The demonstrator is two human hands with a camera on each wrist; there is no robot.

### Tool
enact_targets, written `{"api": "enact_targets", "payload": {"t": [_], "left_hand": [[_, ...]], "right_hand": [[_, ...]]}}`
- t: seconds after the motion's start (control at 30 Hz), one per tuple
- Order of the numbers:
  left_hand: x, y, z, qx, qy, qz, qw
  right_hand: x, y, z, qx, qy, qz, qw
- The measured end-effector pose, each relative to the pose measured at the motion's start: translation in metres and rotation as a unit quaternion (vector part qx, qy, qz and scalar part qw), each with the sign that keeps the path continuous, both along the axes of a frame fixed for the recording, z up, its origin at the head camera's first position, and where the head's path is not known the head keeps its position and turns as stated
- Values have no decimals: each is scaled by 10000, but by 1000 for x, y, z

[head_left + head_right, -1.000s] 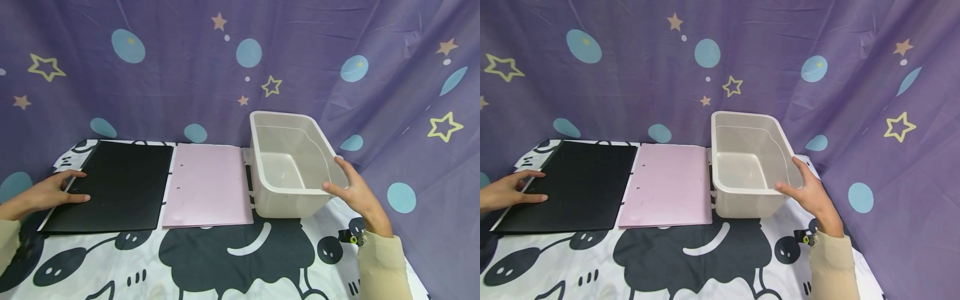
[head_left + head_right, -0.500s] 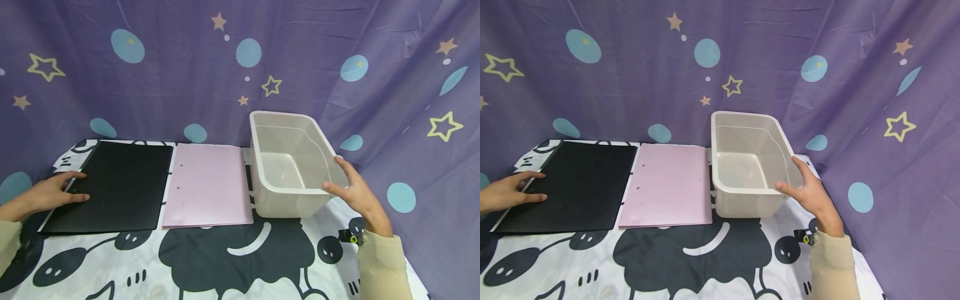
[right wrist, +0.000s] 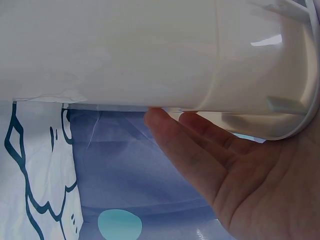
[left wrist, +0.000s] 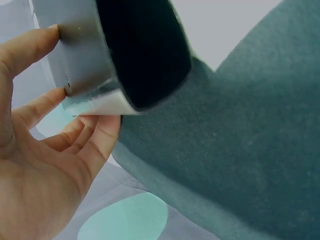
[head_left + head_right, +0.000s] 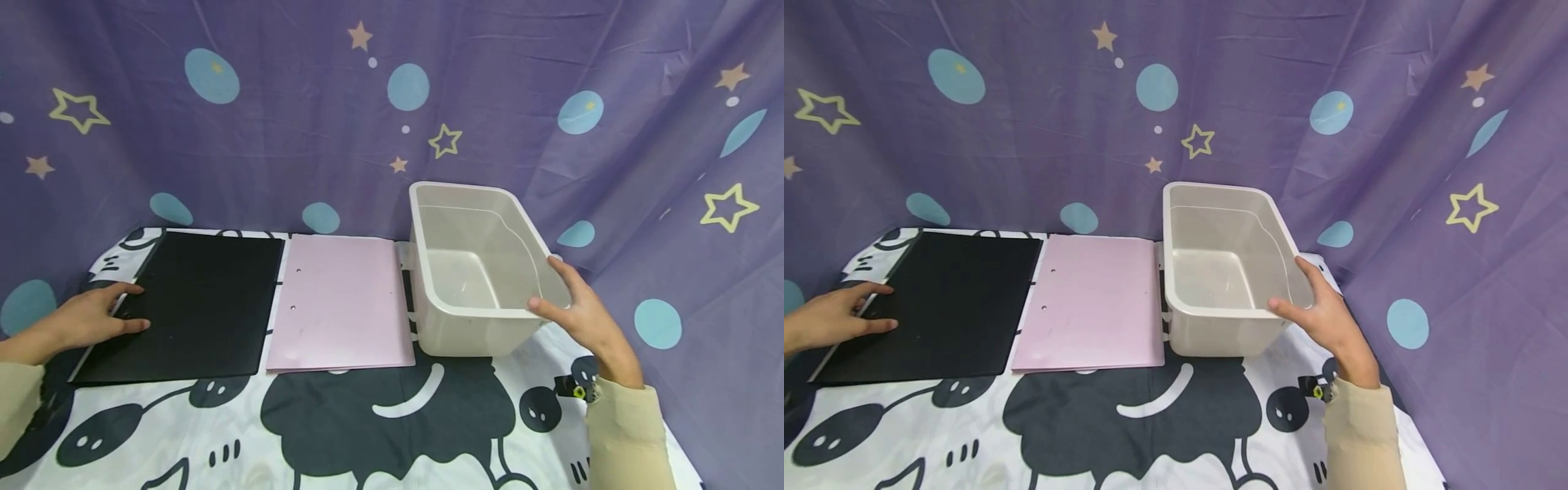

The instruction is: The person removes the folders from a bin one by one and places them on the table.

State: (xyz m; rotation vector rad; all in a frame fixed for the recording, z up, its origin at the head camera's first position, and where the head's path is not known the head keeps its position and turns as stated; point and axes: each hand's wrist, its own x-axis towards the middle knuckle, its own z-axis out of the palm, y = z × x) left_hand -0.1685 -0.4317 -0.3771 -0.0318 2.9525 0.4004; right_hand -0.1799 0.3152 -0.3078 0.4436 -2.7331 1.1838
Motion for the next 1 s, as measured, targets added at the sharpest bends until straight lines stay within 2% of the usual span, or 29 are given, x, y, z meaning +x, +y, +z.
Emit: {"api": "enact_targets", "payload": {"t": [0.2,0.67,0.83,1.0], "left_hand": [[-1,-3,0,38,137,-147,9998],[1,-4,-2,79,262,-134,9995],[3,-2,-4,-33,426,-90,9990],[7,4,-6,-192,841,46,9963]], "right_hand": [[0,0,0,-10,-31,-15,10000],[-1,-1,1,7,8,19,10000],[-1,0,-1,250,341,-35,9991],[0,0,-1,343,748,-191,9964]]}}
